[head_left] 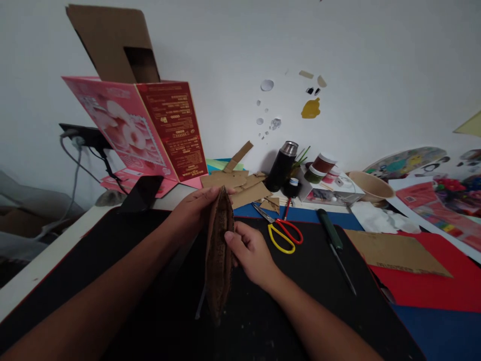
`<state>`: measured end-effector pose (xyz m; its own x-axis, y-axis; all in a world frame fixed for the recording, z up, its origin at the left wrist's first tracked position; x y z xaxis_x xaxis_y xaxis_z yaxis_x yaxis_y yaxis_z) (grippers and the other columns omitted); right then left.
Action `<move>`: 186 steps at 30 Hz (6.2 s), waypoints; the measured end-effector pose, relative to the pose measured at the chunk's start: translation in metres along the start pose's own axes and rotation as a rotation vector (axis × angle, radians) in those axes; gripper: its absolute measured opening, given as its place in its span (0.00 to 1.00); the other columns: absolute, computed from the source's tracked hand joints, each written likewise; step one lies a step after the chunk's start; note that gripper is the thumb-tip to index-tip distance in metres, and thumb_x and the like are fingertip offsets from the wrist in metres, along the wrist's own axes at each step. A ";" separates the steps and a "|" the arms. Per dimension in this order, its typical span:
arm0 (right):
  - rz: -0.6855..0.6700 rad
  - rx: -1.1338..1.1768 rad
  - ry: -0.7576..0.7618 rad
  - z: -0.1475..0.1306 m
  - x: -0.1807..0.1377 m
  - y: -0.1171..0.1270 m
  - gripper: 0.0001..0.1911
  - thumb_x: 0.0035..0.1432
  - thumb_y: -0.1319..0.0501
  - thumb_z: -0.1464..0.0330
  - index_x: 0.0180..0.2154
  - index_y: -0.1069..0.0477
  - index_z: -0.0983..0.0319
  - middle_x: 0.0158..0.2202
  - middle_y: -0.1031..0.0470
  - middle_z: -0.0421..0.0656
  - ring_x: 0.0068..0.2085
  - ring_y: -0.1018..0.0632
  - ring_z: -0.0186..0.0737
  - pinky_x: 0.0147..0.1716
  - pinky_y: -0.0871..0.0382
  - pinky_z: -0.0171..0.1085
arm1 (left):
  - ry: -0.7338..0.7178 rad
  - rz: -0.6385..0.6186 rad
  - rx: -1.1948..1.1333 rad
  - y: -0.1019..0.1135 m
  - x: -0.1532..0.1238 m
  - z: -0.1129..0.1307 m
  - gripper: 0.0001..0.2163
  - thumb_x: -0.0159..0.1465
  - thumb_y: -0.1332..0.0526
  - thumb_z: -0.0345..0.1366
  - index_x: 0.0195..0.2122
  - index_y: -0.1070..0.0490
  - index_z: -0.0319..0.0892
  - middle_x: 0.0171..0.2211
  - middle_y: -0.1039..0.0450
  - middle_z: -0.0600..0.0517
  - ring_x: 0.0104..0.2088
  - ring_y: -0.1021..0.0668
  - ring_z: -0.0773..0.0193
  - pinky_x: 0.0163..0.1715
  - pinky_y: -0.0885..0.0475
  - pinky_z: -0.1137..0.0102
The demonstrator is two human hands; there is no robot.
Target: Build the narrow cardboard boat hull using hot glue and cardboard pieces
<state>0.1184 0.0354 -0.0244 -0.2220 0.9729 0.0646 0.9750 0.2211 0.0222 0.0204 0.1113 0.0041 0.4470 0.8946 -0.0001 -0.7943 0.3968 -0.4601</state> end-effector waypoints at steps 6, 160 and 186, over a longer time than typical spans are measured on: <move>-0.027 -0.002 0.000 -0.002 0.000 -0.004 0.29 0.63 0.39 0.39 0.30 0.37 0.57 0.20 0.41 0.32 0.20 0.38 0.32 0.21 0.48 0.34 | -0.018 0.030 -0.067 0.008 0.004 -0.001 0.19 0.57 0.23 0.49 0.38 0.17 0.37 0.31 0.20 0.48 0.29 0.21 0.63 0.29 0.24 0.71; 0.238 0.024 0.009 0.009 0.011 0.035 0.24 0.62 0.33 0.47 0.30 0.38 0.56 0.19 0.44 0.28 0.18 0.37 0.32 0.19 0.43 0.33 | -0.239 0.082 1.111 -0.020 -0.013 0.018 0.21 0.68 0.39 0.50 0.55 0.20 0.46 0.53 0.16 0.46 0.53 0.18 0.46 0.56 0.26 0.55; -0.271 -1.317 -0.096 -0.014 -0.009 0.003 0.21 0.58 0.25 0.60 0.49 0.21 0.64 0.48 0.18 0.54 0.48 0.18 0.59 0.44 0.28 0.47 | -0.295 0.396 0.920 0.045 -0.024 0.115 0.16 0.59 0.32 0.52 0.39 0.17 0.45 0.34 0.17 0.50 0.32 0.21 0.55 0.30 0.28 0.67</move>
<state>0.1233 0.0267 -0.0112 -0.3511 0.9221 -0.1628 0.1564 0.2292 0.9607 -0.0737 0.1315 0.0852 0.0657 0.9604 0.2708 -0.9243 -0.0437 0.3791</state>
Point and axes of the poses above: each hand's wrist, its own x-axis towards the middle knuckle, its own y-axis out of the back of the hand, z = x × y, the point moved 10 cm from there along x, towards the middle knuckle
